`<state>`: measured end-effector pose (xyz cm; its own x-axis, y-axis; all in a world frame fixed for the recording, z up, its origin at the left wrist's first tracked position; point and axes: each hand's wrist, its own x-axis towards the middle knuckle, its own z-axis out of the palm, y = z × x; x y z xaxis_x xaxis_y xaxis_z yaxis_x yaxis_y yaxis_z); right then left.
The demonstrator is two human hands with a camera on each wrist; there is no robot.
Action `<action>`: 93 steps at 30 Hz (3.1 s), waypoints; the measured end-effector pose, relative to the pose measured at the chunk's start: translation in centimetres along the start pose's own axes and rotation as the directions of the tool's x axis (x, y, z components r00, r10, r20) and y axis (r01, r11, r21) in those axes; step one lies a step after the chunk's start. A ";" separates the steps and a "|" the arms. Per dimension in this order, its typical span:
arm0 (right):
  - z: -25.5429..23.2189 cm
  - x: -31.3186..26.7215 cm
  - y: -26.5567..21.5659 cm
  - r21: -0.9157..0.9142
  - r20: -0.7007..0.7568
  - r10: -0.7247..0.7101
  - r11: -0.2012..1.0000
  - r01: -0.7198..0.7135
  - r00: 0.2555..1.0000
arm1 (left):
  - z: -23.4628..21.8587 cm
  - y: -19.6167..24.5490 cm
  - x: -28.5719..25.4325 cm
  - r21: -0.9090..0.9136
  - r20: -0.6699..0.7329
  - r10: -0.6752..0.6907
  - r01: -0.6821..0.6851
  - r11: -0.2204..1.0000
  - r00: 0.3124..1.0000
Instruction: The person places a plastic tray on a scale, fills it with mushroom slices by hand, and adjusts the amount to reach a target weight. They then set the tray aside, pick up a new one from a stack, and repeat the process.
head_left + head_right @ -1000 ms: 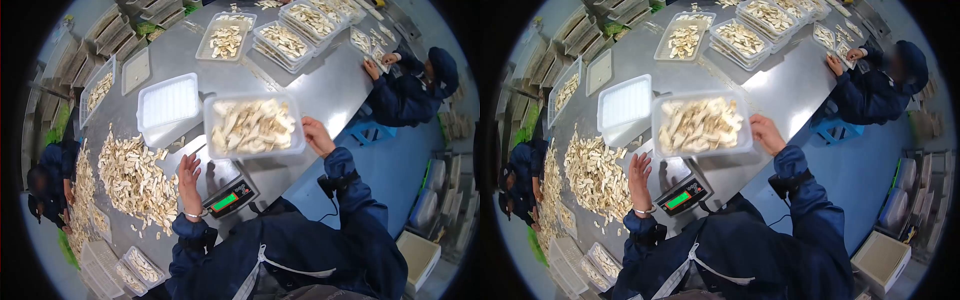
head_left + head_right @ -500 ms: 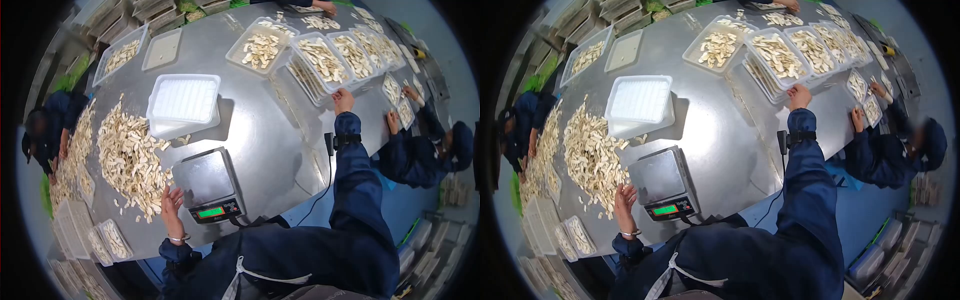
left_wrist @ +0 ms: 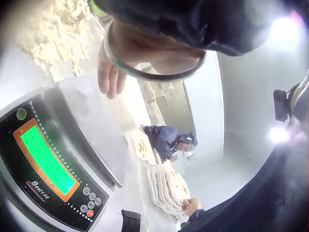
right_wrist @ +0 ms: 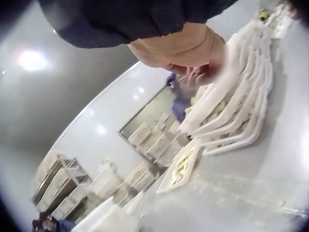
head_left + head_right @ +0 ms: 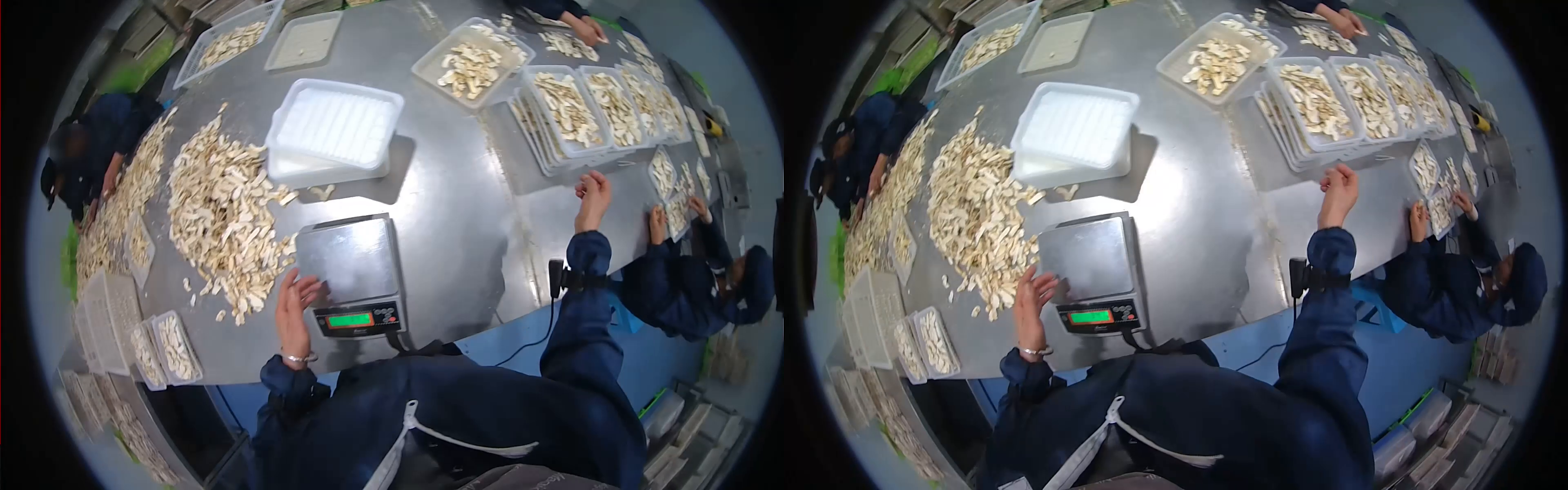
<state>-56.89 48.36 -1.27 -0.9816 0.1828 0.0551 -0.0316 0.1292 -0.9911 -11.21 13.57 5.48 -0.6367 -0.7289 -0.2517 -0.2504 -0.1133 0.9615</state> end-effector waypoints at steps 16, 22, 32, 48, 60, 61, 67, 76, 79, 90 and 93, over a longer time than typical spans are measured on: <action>30.6 -13.6 -5.6 -0.452 0.728 -0.027 0.733 0.509 0.685 | -7.6 -1.0 -4.3 -0.001 -0.061 0.028 -0.028 1.000 0.998; 30.7 -14.6 -6.9 -0.481 0.627 0.115 0.835 0.266 0.771 | -10.7 -2.8 -3.7 -0.036 -0.071 0.017 -0.020 0.999 0.997; 30.2 -15.0 -7.4 -0.454 0.606 0.032 0.835 0.312 0.795 | -13.0 -2.2 -2.6 -0.019 0.003 0.012 -0.012 1.000 1.000; 18.9 -20.1 -7.0 -0.140 0.678 0.396 0.896 -0.420 0.619 | -3.5 -2.0 6.9 -0.087 0.186 -0.045 0.062 0.994 0.982; 21.2 -18.8 -5.6 -0.168 0.708 0.187 0.981 -0.095 0.681 | -1.1 0.7 8.9 -0.135 0.268 -0.002 0.040 0.990 0.963; 21.3 -17.5 -6.5 -0.185 0.692 0.163 0.982 -0.045 0.703 | -1.8 0.8 8.5 -0.118 0.247 0.003 0.027 0.993 0.969; 28.7 -11.6 -10.4 -0.233 0.652 -0.230 0.846 0.480 0.722 | -4.5 0.4 4.1 -0.106 0.154 -0.060 0.076 0.991 0.986; 35.3 -10.5 -8.4 -0.495 0.856 -0.008 0.281 0.822 0.518 | -9.6 -4.8 -3.9 -0.218 0.016 -0.144 0.144 0.965 0.989; 33.3 -15.0 -12.4 -0.431 0.827 -0.356 0.098 0.897 0.436 | -10.5 -5.5 -4.4 -0.284 -0.033 -0.200 0.183 0.941 0.979; 35.6 -28.6 -6.5 0.020 0.969 0.232 0.284 0.959 -0.089 | -13.3 -10.5 -0.4 -0.266 0.122 -0.132 0.160 0.951 0.984; 37.5 -28.6 -4.7 -0.020 0.945 0.322 0.241 0.970 -0.061 | -12.8 -12.8 3.4 -0.138 0.280 -0.049 0.091 0.986 0.959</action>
<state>-35.69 5.99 -2.71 -0.1282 -0.8904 -0.4367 -0.9563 0.2276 -0.1834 -0.82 3.89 -6.25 -0.8021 -0.5046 -0.3194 -0.2041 -0.2711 0.9407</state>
